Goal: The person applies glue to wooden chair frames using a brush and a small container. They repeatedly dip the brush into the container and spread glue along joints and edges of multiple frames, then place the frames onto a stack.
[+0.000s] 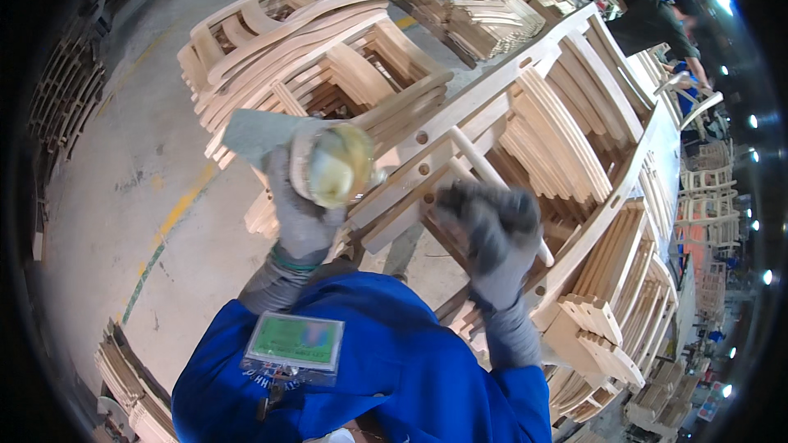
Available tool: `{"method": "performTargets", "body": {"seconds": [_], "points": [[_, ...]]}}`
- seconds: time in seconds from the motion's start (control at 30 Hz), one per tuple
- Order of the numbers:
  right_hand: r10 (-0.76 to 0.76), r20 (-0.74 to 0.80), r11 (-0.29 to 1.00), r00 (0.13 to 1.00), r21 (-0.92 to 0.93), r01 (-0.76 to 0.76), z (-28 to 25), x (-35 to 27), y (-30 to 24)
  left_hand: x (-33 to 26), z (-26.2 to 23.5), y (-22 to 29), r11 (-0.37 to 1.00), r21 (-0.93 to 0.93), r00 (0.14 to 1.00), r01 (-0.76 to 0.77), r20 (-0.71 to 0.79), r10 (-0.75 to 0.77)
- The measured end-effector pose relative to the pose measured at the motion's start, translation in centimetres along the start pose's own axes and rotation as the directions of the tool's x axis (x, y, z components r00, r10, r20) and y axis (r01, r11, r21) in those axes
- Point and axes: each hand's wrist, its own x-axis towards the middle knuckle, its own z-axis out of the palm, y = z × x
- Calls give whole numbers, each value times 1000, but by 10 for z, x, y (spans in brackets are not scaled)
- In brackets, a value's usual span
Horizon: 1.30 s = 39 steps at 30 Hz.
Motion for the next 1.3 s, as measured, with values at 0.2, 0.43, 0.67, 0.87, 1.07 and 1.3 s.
{"method": "performTargets", "body": {"seconds": [0.2, 0.43, 0.67, 0.87, 1.07, 1.3], "points": [[243, 281, 761, 928, -648, -3, -18, 106, 7, 1, -14, -2, 46, -984, 795, 174, 113, -596], [229, 454, 594, 861, -766, 246, 3, 141, 50, -15, -25, -15, 846, -502, 918, 178, -225, -326], [178, 485, 507, 856, -791, 342, 9, 140, 54, -21, -35, -28, 912, -312, 912, 268, -224, -344], [214, 511, 515, 833, -784, 348, 14, 134, 52, -29, -33, -41, 842, -472, 865, 262, -272, -422], [171, 491, 535, 854, -774, 337, 10, 131, 54, -17, -32, -27, 785, -596, 923, 170, -182, -338], [174, 366, 534, 914, -815, 225, 12, 131, 54, -12, -33, -27, 785, -594, 945, 174, -124, -303]]}}
